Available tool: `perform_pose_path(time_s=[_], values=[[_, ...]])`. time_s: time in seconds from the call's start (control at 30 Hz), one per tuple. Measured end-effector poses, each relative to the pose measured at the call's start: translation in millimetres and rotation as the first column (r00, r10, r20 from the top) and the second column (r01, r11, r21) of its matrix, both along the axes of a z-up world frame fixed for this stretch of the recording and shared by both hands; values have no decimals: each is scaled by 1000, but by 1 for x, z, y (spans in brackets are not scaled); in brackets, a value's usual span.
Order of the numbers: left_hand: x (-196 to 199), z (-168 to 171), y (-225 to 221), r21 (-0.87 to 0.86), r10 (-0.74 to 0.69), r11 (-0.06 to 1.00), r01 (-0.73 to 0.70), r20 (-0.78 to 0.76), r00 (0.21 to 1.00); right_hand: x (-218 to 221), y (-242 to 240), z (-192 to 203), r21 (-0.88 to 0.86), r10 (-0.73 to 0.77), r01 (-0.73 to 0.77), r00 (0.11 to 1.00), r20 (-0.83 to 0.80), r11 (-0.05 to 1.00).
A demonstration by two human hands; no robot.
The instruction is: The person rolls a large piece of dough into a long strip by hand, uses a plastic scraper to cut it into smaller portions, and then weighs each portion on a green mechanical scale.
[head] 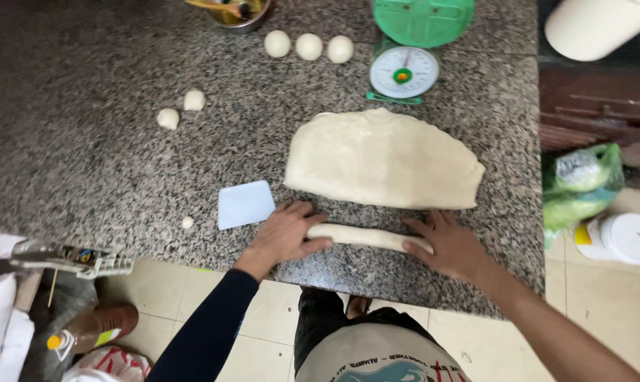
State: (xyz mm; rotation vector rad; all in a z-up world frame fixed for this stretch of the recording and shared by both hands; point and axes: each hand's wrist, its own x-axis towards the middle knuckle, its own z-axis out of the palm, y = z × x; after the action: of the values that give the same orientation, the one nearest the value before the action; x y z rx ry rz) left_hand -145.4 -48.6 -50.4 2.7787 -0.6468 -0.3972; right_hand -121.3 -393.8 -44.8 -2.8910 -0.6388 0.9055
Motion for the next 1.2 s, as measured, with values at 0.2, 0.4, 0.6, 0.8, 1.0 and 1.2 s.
perform_pose_path(time_s=[0.2, 0.4, 0.6, 0.8, 1.0, 1.2], values=[[-2, -29, 95, -71, 420, 907, -415, 119, 900, -5, 34, -20, 270, 132, -194, 964, 229, 943], [12, -13, 107, 173, 608, 794, -583, -184, 773, 1, 145, -24, 548, 190, -246, 969, 158, 799], [-34, -57, 118, -12, 659, 750, -661, -69, 749, -5, 188, -39, 531, 159, -237, 969, 189, 814], [-55, -56, 15, -54, 696, 709, -703, -107, 710, -11, 186, -52, 579, 93, -251, 953, 289, 776], [-36, 7, 27, -72, 664, 729, -681, -169, 729, -8, 183, -42, 580, 82, -242, 954, 289, 778], [-46, -15, 2, 21, 661, 748, -663, -110, 742, -8, 184, -41, 697, -38, -102, 982, 183, 710]])
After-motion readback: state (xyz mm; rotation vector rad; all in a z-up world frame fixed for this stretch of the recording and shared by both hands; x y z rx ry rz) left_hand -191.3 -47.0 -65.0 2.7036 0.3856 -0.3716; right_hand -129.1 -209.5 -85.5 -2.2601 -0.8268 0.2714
